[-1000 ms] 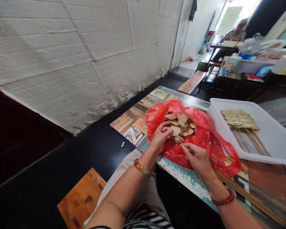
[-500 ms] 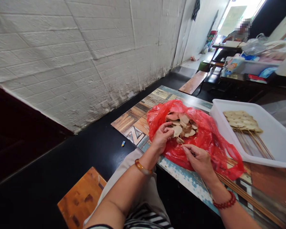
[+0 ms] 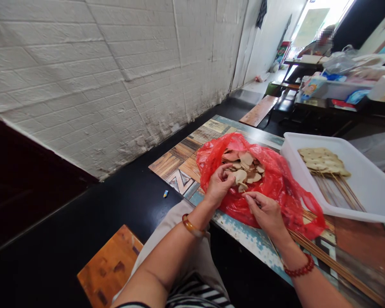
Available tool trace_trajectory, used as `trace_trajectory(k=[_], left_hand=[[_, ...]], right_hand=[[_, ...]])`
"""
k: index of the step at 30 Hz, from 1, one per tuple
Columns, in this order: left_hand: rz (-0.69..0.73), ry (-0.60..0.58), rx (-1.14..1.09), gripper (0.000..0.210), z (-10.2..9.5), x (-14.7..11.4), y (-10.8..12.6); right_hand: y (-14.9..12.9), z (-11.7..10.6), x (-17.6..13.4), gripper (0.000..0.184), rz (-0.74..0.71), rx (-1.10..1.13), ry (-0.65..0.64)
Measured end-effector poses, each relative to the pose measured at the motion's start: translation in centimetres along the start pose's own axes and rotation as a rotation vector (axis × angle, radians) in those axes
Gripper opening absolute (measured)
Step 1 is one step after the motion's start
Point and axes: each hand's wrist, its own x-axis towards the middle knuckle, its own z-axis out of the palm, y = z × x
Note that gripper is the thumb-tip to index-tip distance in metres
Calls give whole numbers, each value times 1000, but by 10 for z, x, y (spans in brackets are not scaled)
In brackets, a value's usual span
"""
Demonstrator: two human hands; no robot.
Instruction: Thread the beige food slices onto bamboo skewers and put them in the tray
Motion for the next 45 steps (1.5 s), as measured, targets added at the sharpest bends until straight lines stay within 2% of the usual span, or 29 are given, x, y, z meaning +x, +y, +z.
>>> trace_trajectory(k=[4, 7, 10, 16, 29, 38, 45], left_hand=[[-10, 11, -63, 46, -3, 1, -3], [-114, 24, -152, 42, -6, 4, -5], [-186, 5, -209, 39, -7, 6, -3], [-227, -50, -231, 35, -6, 7, -4], [-154, -55, -95, 32, -7, 7, -13], [-115, -107, 14, 33, -4, 3, -8], [-125, -154, -13, 33, -1, 2, -4]], right_hand=[[-2, -1, 0, 28, 4, 4, 8], [-3, -2, 0, 26, -5, 15, 11], [-3, -3, -1, 26, -7, 22, 11], [-5, -3, -1, 26, -18, 44, 15], [-7, -2, -2, 33, 151, 232, -80], [-2, -1, -1, 36, 224, 331, -96], [-6, 0, 1, 38, 318, 516, -97]])
